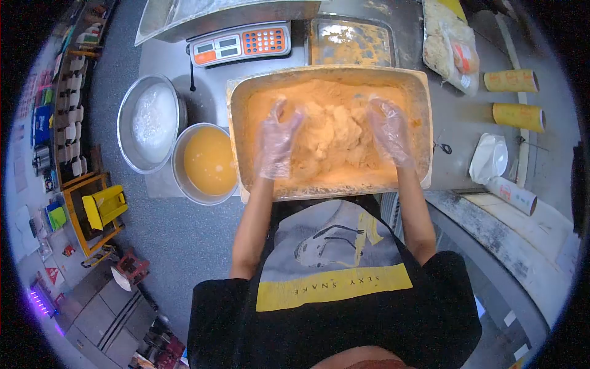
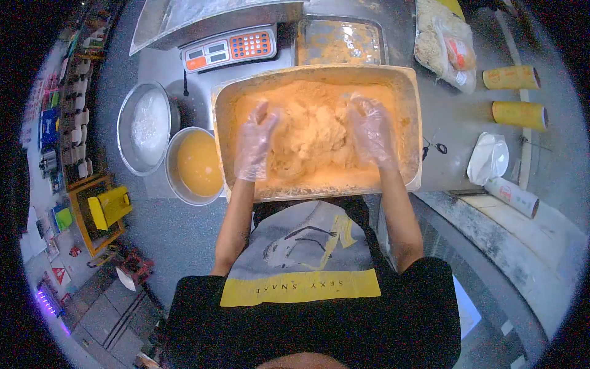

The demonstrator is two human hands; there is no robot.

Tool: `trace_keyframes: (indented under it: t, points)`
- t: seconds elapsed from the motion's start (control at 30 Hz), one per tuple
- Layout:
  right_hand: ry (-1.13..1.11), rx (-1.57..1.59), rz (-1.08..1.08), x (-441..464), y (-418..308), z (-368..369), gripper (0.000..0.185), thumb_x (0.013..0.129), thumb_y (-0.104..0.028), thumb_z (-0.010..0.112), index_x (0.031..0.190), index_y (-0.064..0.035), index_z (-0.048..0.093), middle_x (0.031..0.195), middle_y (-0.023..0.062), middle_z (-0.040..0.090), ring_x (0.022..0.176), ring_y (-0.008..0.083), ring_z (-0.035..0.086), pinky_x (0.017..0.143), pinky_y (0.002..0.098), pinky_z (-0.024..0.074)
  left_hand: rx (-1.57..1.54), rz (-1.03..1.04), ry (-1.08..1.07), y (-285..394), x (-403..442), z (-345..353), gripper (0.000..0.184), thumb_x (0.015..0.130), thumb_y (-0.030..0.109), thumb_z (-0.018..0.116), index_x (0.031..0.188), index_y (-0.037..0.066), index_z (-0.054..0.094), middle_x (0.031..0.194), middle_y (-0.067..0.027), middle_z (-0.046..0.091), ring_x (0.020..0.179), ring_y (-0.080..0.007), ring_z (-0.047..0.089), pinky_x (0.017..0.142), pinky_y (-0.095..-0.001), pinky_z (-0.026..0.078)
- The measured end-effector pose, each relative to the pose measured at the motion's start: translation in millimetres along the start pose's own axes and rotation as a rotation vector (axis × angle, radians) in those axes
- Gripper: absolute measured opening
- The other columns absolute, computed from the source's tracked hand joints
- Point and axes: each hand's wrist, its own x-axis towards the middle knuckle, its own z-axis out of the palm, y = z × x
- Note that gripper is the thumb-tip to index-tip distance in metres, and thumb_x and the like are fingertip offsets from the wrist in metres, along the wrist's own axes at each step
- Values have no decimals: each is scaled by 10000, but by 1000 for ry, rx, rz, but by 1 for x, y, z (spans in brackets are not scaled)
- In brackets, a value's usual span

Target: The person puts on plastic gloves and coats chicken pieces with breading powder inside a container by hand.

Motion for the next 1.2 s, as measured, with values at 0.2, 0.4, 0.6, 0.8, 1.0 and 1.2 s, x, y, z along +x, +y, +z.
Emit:
trace_keyframes:
  t: [0.2,0.4,0.6,0.8,1.0,1.2]
  points:
    - [-289,77,-127,-15,-2,60,301,924,-214,610,1080,39,656,948,80,688,865,132,620,781,300,504,-1288,123,109,29,5,35,799,908,607,490,1454,58,293,1488,-112,329,1347,-280,338,1109,-466,274]
    - [-339,257,-253,-52,-8,96,277,916,-261,607,821,-4,650,679,5,568,638,83,490,588,298,431,-1181,179,272,31,3,38,838,891,643,472,1503,131,218,1542,-113,244,1393,-298,279,1123,-488,245]
    - [-154,76,-240,9,34,50,303,908,-253,606,694,-48,546,622,-10,498,570,93,438,504,313,369,332,95,261,22,11,14,806,832,596,578,1408,60,404,1349,-227,494,1270,-326,471,1055,-402,374]
    - [9,-633,-42,68,32,52,234,886,-247,612,783,-37,603,681,50,569,667,190,556,609,356,456,813,34,148,-12,50,42,613,780,537,638,1103,20,577,955,-209,677,906,-369,661,826,-450,507]
    - [-3,-328,-244,108,120,6,197,879,-205,593,879,-13,639,859,142,661,770,262,600,730,390,484,202,-7,200,-23,38,-15,321,840,333,584,887,18,625,772,-198,650,716,-353,638,662,-481,469]
    - [49,370,-147,30,44,3,224,951,-229,533,1057,-50,615,971,121,631,878,220,588,779,348,470,423,332,300,-15,14,-35,213,805,196,567,868,10,649,758,-206,643,731,-344,631,670,-439,475]
